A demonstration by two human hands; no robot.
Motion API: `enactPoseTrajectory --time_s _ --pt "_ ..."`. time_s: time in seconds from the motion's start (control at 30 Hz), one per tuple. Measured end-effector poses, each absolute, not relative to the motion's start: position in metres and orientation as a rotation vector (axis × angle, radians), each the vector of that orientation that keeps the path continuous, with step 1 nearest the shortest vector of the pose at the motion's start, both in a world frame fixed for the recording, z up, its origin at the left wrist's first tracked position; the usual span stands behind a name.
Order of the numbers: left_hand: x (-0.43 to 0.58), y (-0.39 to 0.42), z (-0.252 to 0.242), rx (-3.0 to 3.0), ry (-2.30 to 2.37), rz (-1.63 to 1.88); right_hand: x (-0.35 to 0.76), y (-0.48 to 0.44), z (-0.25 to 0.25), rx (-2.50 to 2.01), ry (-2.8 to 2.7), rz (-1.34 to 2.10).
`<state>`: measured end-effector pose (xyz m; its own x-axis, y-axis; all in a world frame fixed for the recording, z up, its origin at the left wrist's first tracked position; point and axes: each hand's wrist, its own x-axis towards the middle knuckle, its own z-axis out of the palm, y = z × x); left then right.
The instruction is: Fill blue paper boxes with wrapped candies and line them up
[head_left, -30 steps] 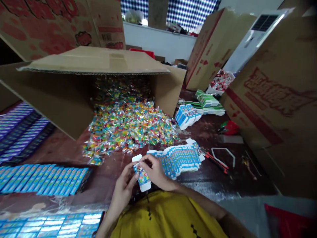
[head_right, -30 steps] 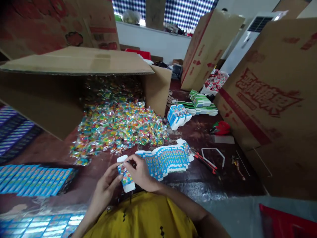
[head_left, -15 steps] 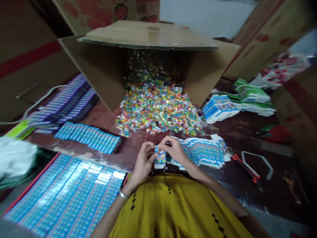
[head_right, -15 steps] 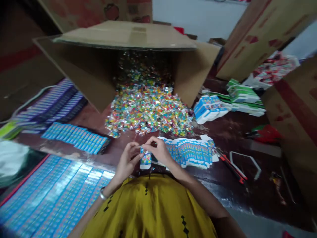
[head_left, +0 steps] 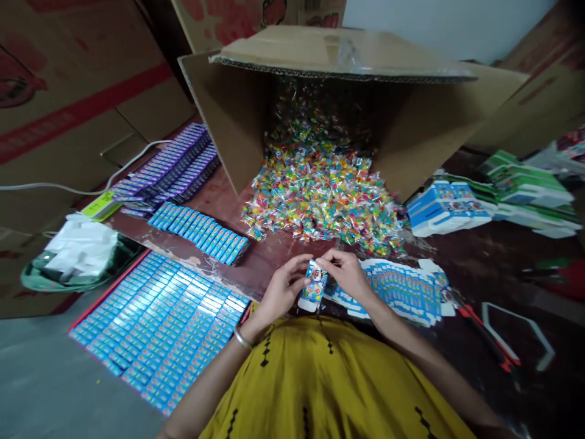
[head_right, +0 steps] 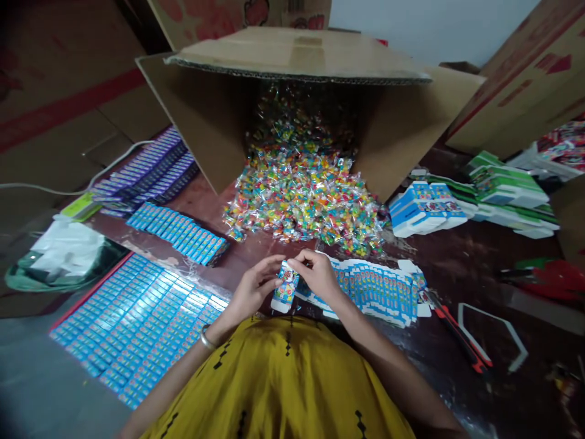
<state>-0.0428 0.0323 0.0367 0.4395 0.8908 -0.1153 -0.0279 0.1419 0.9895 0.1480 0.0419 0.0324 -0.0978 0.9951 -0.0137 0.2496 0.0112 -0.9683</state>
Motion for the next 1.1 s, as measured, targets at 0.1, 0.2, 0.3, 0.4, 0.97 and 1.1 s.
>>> enactPoseTrajectory --time_s 0.1,0.2,0.3,0.4,0.97,1.1 --pt "-0.044 0.032 0.035 1.208 0.882 0.811 0.144 0.03 0.034 -1.306 -1.575 1.022" --pt "-0.045 0.03 0.031 1.173 0.895 0.828 0.142 0.024 0.033 -1.28 -1.667 0.928" --pt "-0.047 0.031 0.027 1.111 0.913 0.852 0.15 0.033 0.029 -1.265 -1.775 0.899" --pt "-0.051 0.037 0.023 0.955 1.001 0.937 0.161 0.057 0.025 -1.435 -1.876 0.648" --pt "-0.082 0.034 0.01 0.906 1.264 0.949 0.154 0.135 0.032 -1.578 -2.169 0.215" --pt "-0.079 0.038 0.007 1.039 1.286 0.925 0.162 0.127 0.064 -1.351 -2.318 0.433"
